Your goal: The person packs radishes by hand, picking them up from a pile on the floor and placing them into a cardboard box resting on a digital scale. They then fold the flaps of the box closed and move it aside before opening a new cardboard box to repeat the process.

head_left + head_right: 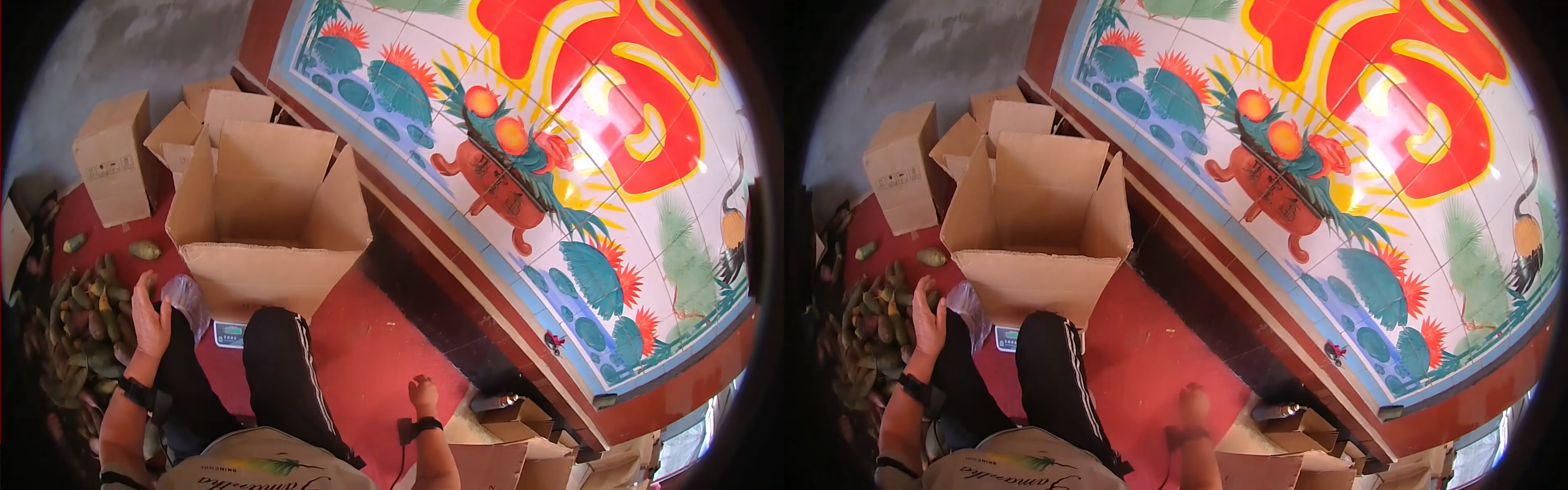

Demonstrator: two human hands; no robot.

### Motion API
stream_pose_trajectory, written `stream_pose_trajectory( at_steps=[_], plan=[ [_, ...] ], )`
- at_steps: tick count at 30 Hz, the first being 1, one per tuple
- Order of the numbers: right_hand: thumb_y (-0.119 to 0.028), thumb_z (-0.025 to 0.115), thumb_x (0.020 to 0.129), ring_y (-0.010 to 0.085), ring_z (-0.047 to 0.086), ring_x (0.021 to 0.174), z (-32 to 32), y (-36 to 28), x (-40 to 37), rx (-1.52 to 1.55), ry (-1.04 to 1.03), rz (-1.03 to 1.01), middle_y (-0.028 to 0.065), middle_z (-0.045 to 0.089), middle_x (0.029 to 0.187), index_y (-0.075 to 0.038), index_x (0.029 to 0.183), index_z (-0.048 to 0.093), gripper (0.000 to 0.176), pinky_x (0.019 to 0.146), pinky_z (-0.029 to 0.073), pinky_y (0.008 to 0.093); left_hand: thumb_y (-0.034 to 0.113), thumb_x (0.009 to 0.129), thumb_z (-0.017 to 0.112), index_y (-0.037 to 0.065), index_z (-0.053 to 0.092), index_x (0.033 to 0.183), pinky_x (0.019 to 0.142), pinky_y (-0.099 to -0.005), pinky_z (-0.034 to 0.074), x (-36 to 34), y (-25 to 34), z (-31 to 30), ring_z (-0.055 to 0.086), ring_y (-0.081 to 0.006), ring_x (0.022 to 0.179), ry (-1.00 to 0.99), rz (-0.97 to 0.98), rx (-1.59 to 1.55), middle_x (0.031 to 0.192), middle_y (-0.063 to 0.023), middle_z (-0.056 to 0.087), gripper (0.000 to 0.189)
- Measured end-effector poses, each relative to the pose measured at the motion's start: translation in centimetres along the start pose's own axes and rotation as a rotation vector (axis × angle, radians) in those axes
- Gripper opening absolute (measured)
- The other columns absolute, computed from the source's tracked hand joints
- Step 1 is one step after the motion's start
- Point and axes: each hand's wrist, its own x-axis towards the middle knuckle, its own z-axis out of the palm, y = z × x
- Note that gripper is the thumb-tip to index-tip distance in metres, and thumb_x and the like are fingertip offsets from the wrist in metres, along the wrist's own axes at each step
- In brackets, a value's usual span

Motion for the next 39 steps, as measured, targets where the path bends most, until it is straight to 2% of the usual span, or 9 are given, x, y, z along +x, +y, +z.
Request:
stream_pose_trajectory(
  at_steps=[2,6,10,12,14,20,28,35,39],
  plan=[
    [-0.023,0.06,0.075,0.0346,0.061,0.083,0.8,1.8,-0.4,0.023,-0.013,0.018,0.0173,0.063,0.089,-0.008,0.087,0.065,0.02,0.072,0.05,0.0427,0.007,0.082,0.052,-0.003,0.036,0.125,0.092,-0.0406,0.037,0.1,0.0,-0.1,0.048,-0.0352,0.107,0.0,0.002,-0.015,0.114,-0.0215,0.05,0.047],
    [-0.023,0.059,0.076,0.0353,0.062,0.078,0.4,0.4,0.5,0.128,0.069,-0.135,0.0173,0.063,0.08,-0.006,0.088,0.063,0.022,0.069,0.05,0.0433,0.005,0.079,0.055,-0.002,0.038,0.124,0.092,-0.04,0.037,0.3,0.5,-0.5,0.048,-0.0346,0.106,-0.012,0.016,0.03,0.113,-0.0199,0.05,0.049],
    [-0.017,0.058,0.079,0.035,0.061,0.079,-4.2,-8.5,3.6,0.328,0.186,-0.355,0.0182,0.062,0.08,-0.002,0.09,0.061,0.019,0.069,0.049,0.0404,0.007,0.075,0.058,-0.001,0.04,0.121,0.09,-0.0416,0.037,0.3,0.6,-0.3,0.047,-0.0368,0.103,-0.005,0.029,0.056,0.111,-0.0203,0.049,0.05],
    [-0.01,0.058,0.08,0.0337,0.06,0.081,-7.6,-14.4,4.7,0.386,0.299,-0.53,0.0188,0.061,0.087,0.001,0.093,0.059,0.017,0.071,0.049,0.0375,0.008,0.075,0.059,-0.001,0.04,0.121,0.089,-0.0421,0.037,0.4,1.2,-0.5,0.047,-0.0373,0.102,-0.008,0.022,0.069,0.11,-0.0204,0.049,0.05],
    [-0.007,0.057,0.08,0.0326,0.059,0.085,-10.9,-20.0,5.2,0.558,0.29,-0.587,0.019,0.059,0.094,0.002,0.099,0.057,0.021,0.075,0.048,0.0366,0.009,0.075,0.059,0.0,0.041,0.12,0.088,-0.0426,0.037,0.5,1.5,-0.5,0.046,-0.0379,0.1,-0.017,0.021,0.078,0.109,-0.0204,0.049,0.049],
    [-0.008,0.061,0.077,0.0355,0.049,0.104,-15.9,-31.2,4.8,0.458,0.505,-0.947,0.0182,0.052,0.113,-0.001,0.114,0.05,0.039,0.089,0.04,0.0424,0.013,0.076,0.06,0.001,0.04,0.119,0.087,-0.0447,0.036,0.1,1.3,-0.1,0.046,-0.0387,0.099,-0.013,0.06,0.085,0.106,-0.0209,0.049,0.049],
    [-0.009,0.065,0.072,0.04,0.03,0.125,-13.6,-32.5,3.4,0.218,0.427,-0.94,0.0218,0.036,0.133,-0.001,0.126,0.04,0.06,0.102,0.029,0.0453,0.015,0.076,0.06,0.001,0.041,0.118,0.088,-0.0449,0.036,0.0,1.5,-0.2,0.046,-0.0388,0.099,0.002,0.054,0.067,0.106,-0.0206,0.05,0.048],
    [-0.01,0.065,0.072,0.0431,0.032,0.123,-11.2,-29.7,1.8,0.202,0.526,-0.916,0.0231,0.035,0.133,-0.002,0.124,0.043,0.057,0.099,0.03,0.0491,0.014,0.075,0.061,0.001,0.041,0.118,0.088,-0.0451,0.036,-0.1,1.3,-0.3,0.046,-0.039,0.099,0.015,0.055,0.065,0.106,-0.0211,0.05,0.049],
    [-0.012,0.064,0.075,0.0404,0.036,0.121,-7.6,-28.5,0.7,0.279,0.428,-0.931,0.0217,0.039,0.131,-0.002,0.123,0.044,0.053,0.098,0.032,0.0472,0.013,0.075,0.061,0.001,0.041,0.118,0.088,-0.0452,0.036,-0.1,1.4,-0.4,0.046,-0.0393,0.099,0.02,0.068,0.053,0.105,-0.0211,0.049,0.049]
  ],
)
